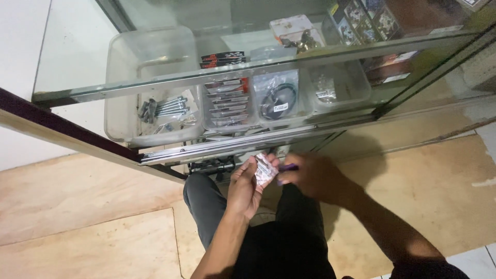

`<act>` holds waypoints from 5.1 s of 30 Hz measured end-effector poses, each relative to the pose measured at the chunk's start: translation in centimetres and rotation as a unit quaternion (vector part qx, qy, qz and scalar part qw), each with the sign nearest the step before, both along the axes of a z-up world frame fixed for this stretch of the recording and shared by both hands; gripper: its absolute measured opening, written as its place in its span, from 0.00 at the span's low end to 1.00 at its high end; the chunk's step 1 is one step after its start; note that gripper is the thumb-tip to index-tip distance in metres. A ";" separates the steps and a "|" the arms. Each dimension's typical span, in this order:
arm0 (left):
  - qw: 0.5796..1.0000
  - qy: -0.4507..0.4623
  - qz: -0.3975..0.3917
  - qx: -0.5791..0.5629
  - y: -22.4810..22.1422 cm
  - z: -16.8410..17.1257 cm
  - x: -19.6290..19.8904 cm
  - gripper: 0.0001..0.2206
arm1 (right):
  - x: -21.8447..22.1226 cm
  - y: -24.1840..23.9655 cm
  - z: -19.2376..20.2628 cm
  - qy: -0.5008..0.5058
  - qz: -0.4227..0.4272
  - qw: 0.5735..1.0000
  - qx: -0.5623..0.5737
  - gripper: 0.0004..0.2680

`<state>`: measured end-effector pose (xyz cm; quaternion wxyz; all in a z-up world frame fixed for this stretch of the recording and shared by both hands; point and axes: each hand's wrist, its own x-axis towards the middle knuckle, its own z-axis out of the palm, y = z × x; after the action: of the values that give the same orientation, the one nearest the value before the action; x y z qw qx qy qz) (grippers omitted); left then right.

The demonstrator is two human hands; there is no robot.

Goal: The person wipes and cleans small motorcycle bolts with a purple cloth.

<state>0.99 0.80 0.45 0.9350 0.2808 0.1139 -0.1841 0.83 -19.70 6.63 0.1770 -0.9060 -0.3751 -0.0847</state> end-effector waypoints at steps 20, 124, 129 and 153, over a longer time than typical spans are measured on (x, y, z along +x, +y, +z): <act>0.989 -0.016 0.122 -0.083 -4.8 -0.2 -2.2 0.20 | -1.6 8.1 -6.0 0.031 -0.310 0.815 0.489 0.05; 0.914 -0.164 -0.089 0.360 -0.1 0.3 -0.9 0.15 | 0.0 0.5 -6.1 0.226 -0.237 0.769 0.549 0.04; 0.890 -0.237 -0.127 0.367 0.9 0.5 1.0 0.16 | -1.3 2.8 0.0 0.050 -0.042 0.933 0.355 0.05; 0.890 -0.198 -0.082 0.402 -0.8 0.8 -0.2 0.05 | -1.1 3.1 -2.4 0.336 -0.372 0.767 0.401 0.04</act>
<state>0.81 -0.01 1.27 0.7271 0.6715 -0.0332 -0.1394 -0.30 -16.58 4.27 0.5939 -0.7915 0.1424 0.0230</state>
